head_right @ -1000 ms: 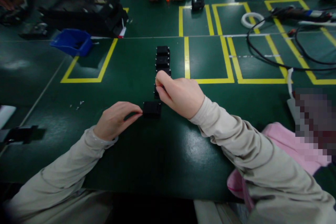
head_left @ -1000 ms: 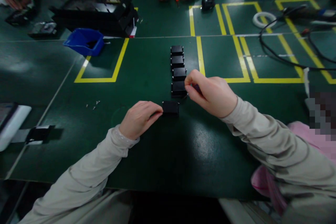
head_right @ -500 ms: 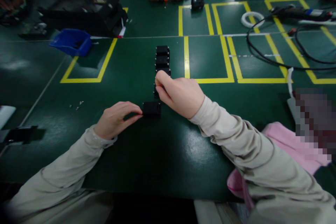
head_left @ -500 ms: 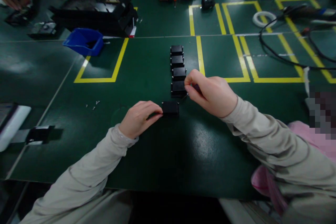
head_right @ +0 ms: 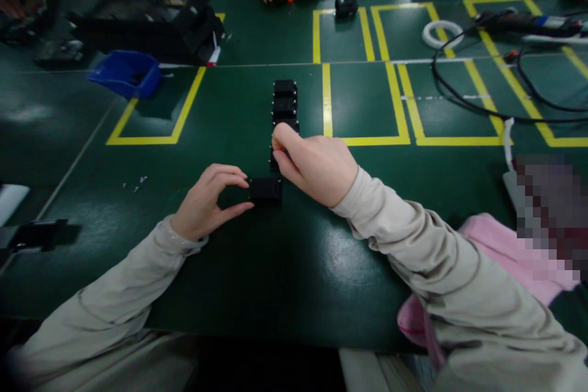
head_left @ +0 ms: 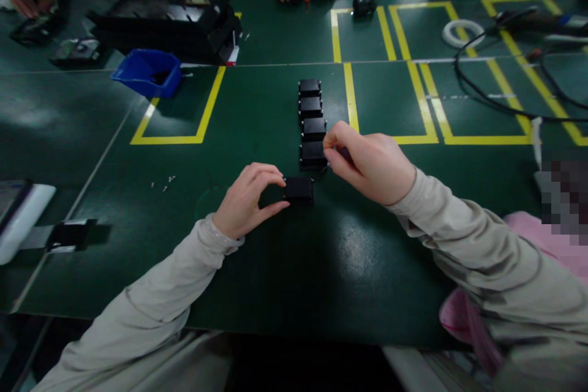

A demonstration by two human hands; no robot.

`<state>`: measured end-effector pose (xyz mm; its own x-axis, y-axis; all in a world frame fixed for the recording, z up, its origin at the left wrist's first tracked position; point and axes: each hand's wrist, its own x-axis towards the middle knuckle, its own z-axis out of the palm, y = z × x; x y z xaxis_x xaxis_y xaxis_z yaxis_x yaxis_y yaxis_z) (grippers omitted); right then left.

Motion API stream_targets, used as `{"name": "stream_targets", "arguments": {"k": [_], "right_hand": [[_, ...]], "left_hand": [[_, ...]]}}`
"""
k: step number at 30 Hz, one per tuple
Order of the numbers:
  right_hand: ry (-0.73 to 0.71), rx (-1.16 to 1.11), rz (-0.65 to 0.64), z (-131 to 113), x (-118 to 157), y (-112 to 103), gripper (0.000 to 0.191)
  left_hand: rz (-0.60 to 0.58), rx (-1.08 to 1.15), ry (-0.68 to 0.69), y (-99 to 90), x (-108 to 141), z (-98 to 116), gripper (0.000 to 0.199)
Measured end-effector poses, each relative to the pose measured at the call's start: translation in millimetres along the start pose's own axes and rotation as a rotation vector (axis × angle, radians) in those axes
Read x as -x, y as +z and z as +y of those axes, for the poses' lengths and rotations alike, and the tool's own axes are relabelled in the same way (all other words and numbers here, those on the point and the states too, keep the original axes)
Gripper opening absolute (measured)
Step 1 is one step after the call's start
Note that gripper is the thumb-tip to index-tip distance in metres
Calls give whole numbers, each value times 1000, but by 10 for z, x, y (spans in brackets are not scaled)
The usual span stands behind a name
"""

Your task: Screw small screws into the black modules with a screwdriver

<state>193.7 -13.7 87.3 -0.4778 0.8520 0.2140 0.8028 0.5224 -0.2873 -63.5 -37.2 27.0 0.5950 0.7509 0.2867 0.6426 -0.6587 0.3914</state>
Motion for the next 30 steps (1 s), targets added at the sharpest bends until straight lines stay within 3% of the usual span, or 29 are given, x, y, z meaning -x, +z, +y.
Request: {"name": "stream_targets", "arguments": {"k": [4,7,15,30], "right_hand": [[2,-7,-8,-4,-4,-4,25],[3,-4,-8,-8,-7,-3,25],[-3,8,-7,-17,-5,-2,26],[-17,72,-34,-15,8,-42,28]], "left_hand": [[-8,-4,28,97,-47,44,56],[-45,-14,24,196,-92,62,64],[-160,-31,-11,359,-167,13,54],[-195,-30,-15,371,-298,42,47]]}}
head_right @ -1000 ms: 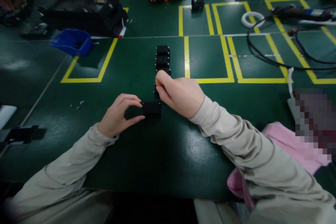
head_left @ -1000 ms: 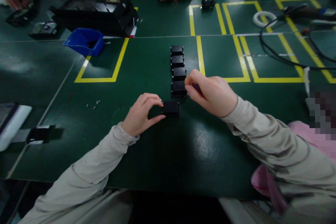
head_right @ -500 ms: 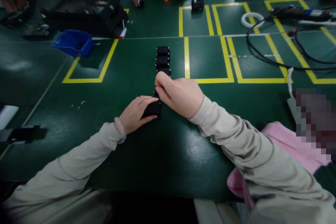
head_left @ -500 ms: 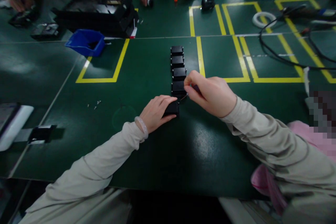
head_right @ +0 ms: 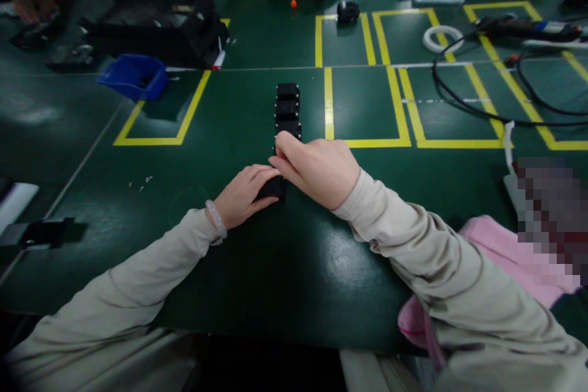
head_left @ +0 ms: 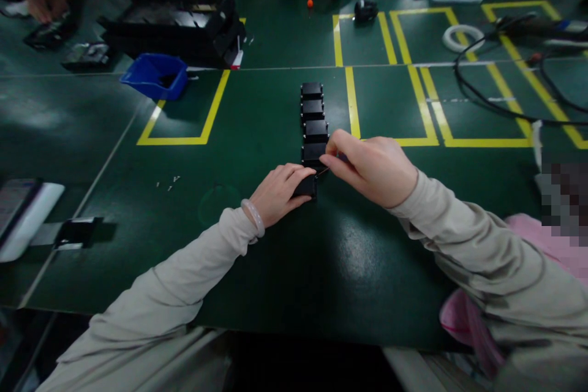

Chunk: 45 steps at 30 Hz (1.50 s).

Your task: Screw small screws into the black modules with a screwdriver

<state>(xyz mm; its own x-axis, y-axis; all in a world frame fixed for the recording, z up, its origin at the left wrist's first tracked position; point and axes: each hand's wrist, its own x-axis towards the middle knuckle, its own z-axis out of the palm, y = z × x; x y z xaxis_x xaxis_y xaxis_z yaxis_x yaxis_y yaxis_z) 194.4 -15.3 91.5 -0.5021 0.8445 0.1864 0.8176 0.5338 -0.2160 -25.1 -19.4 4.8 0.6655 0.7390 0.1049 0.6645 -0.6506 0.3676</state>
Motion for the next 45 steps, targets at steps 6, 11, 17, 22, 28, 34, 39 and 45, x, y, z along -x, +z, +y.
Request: {"name": "stream_targets", "arguments": {"k": [6,11,17,22,28,34,39,45], "right_hand": [[-16,-48,-7,-2,-6,1,24],[3,-17,-8,7,-7,6,26],[-31,-73,17,18,-1,15,25],[-6,-1,10,13,0,18,29],[-35,-53,25,13,-7,18,25],[-2,-19,-13,4,-10,18,26],[-23,-64,-3,17,-16,15,23],[-9,-42,-18,11,-8,9,24]], "left_hand": [[14,2,1,-22,11,22,47],[15,-4,33,-4,3,-7,49],[8,-17,37,5,3,-8,49],[34,-39,58,22,3,-18,50],[39,-35,70,30,5,-27,49],[33,-28,66,30,5,-31,49],[33,-25,65,32,8,-29,49],[49,-31,88,41,11,-42,49]]}}
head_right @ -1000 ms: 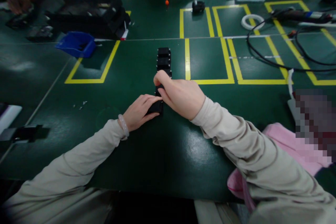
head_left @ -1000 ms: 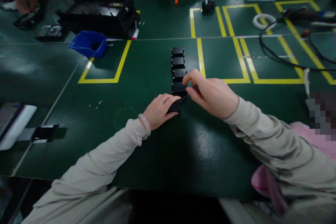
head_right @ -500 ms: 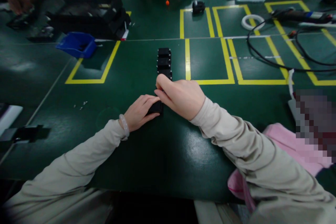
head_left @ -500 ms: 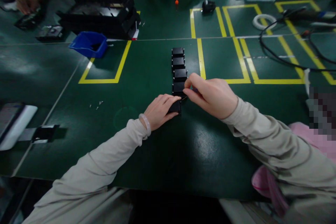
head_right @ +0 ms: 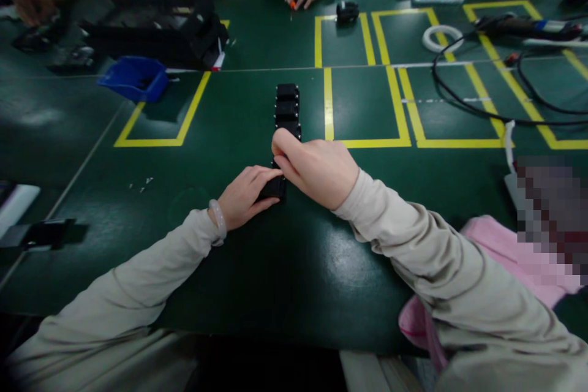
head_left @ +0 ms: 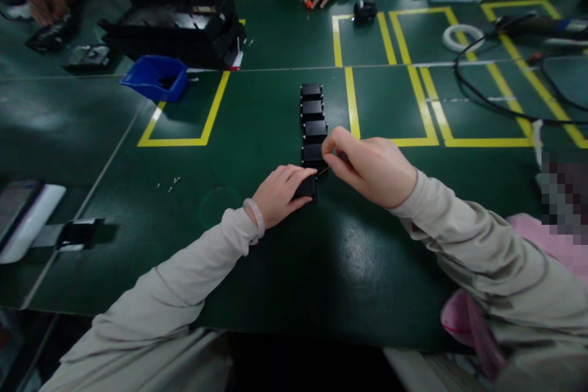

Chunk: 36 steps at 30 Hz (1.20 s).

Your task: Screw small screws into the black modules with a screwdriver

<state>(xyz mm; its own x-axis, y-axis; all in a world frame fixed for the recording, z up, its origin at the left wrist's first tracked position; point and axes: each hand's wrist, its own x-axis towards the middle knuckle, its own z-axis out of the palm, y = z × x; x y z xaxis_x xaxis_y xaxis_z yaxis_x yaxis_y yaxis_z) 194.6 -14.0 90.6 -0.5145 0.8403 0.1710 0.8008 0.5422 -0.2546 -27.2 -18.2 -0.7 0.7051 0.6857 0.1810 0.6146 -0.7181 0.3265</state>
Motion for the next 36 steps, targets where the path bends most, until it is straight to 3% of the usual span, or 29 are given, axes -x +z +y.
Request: {"name": "stream_targets", "arguments": {"k": [36], "right_hand": [[-11,-23,25,-9,11,16,26]], "left_hand": [[-20,14,1,-26,-3,-6,48]]}}
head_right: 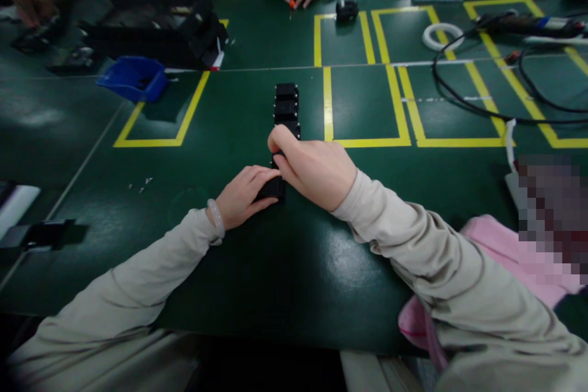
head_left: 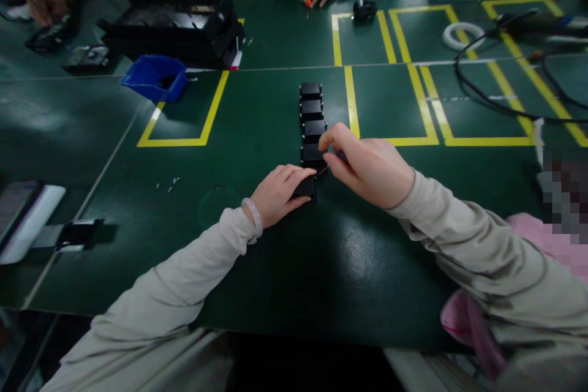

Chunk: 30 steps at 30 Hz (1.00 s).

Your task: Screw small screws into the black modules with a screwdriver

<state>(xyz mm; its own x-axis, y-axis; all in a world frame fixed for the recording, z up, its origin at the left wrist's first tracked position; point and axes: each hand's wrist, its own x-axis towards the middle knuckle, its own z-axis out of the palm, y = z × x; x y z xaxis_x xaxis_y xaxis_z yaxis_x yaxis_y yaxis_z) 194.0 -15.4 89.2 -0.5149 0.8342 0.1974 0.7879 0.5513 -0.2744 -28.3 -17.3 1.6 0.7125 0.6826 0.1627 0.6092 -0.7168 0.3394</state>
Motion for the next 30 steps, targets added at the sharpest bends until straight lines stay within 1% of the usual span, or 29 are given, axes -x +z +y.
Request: {"name": "stream_targets", "arguments": {"k": [6,12,18,25,30], "right_hand": [[12,58,4,-9,9,9,30],[-2,10,6,-6,2,9,26],[7,54,1,-13,6,15,33],[22,24,-20,-37,-4,-4,28],[4,43,-24,-34,3,-2,32]], "left_hand": [[-19,9,-4,0,4,-16,47],[-22,15,-8,-13,3,-2,47],[-24,-16,-27,7,9,-5,49],[-21,6,-23,-10,8,-1,50],[-17,7,-11,-4,8,-8,51]]}}
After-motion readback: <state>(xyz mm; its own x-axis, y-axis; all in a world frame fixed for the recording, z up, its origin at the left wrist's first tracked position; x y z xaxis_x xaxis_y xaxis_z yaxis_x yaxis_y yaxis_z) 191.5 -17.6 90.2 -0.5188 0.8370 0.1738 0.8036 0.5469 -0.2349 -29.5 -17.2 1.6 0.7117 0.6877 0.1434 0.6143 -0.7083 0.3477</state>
